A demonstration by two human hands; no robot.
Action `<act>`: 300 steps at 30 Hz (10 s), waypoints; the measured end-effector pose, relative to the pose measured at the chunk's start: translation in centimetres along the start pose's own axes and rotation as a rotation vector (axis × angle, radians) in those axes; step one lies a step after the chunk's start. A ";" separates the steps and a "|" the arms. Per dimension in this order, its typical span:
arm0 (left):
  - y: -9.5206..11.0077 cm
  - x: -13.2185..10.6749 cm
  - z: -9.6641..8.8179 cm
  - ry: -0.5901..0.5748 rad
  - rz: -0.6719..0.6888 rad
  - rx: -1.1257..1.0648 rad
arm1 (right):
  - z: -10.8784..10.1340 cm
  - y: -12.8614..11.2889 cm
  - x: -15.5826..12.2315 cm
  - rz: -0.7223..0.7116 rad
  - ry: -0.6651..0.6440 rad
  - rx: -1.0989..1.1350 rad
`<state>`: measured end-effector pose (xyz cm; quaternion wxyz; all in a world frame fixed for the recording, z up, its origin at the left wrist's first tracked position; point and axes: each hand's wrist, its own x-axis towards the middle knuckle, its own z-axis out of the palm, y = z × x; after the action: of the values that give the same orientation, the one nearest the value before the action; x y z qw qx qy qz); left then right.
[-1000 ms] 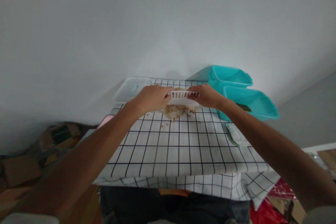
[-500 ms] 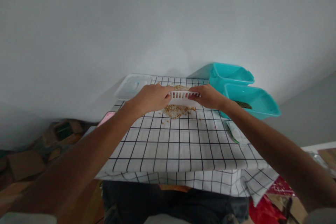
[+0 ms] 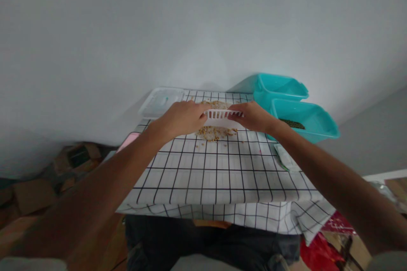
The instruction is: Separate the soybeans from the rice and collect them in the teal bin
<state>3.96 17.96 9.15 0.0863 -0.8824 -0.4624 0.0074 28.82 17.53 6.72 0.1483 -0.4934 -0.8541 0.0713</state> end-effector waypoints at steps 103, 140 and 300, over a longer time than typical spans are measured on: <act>-3.7 -0.9 8.8 0.367 -0.117 -1.023 | 6.6 4.6 2.3 -0.008 0.046 0.639; -2.3 -2.8 8.4 0.332 -0.084 -0.967 | 7.0 3.9 -0.8 -0.021 0.061 0.685; 6.0 5.5 -5.1 0.629 0.194 -1.523 | -9.3 0.9 -10.1 0.350 0.850 0.507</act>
<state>12.49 18.35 13.63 -0.4104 -0.6962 -0.2171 -0.5475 37.34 9.05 13.45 0.5824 -0.5626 -0.5794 0.0929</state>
